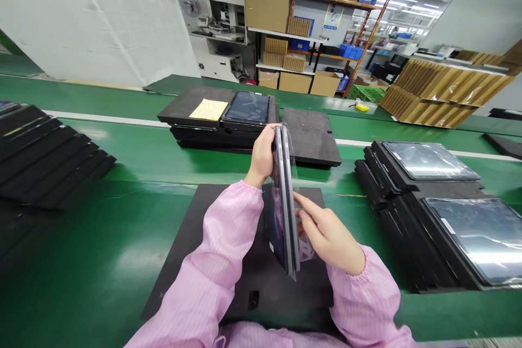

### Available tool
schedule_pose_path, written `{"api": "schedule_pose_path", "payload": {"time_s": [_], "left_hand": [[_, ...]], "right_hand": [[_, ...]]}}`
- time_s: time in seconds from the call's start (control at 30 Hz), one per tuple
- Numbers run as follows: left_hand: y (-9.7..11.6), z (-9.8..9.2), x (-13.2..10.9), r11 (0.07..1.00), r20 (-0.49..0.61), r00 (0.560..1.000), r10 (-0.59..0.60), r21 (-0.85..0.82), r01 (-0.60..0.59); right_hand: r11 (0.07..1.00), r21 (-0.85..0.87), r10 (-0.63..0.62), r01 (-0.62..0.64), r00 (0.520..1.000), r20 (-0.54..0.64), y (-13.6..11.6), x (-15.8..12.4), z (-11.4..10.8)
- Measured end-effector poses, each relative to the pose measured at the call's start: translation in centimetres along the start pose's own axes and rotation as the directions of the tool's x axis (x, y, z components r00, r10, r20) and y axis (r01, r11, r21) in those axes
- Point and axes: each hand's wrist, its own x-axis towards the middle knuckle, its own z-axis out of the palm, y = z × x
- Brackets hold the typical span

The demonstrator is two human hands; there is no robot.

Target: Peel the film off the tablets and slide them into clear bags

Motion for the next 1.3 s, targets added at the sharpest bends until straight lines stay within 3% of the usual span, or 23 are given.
{"api": "schedule_pose_path", "payload": {"time_s": [0.2, 0.5, 0.8, 0.93, 1.07, 1.17, 1.3], "left_hand": [[1.1, 0.3, -0.5, 0.999, 0.033, 0.999, 0.034, 0.019, -0.034], [2.6, 0.6, -1.5, 0.994, 0.096, 0.993, 0.069, 0.080, -0.077], [4.2, 1.2, -2.4, 0.965, 0.150, 0.971, 0.186, 0.156, -0.209], [5.4, 1.6, -2.9, 0.940, 0.331, 0.908, 0.256, 0.135, -0.313], [6.9, 1.4, -3.3, 0.927, 0.587, 0.766, 0.263, 0.067, -0.369], [7.9, 0.9, -3.5, 0.903, 0.705, 0.675, 0.215, 0.120, -0.413], [8.7, 0.5, -3.6, 0.889, 0.735, 0.657, 0.168, 0.174, -0.423]], "right_hand": [[0.998, -0.038, -0.048, 0.048, 0.999, -0.007, -0.7, -0.4, -0.8], [0.997, 0.060, -0.050, 0.050, 0.999, -0.002, -1.8, -1.0, -1.5], [0.996, 0.058, -0.058, 0.063, 0.995, -0.078, -1.5, -1.4, -1.6], [0.986, 0.092, -0.115, 0.138, 0.970, -0.215, -0.8, -1.1, -1.4], [0.953, 0.177, -0.158, 0.246, 0.901, -0.404, 0.0, -0.9, -0.9], [0.925, 0.273, -0.116, 0.265, 0.880, -0.460, 0.2, -0.8, -0.7], [0.884, 0.368, -0.089, 0.288, 0.877, -0.473, -0.2, -0.9, -0.7]]}}
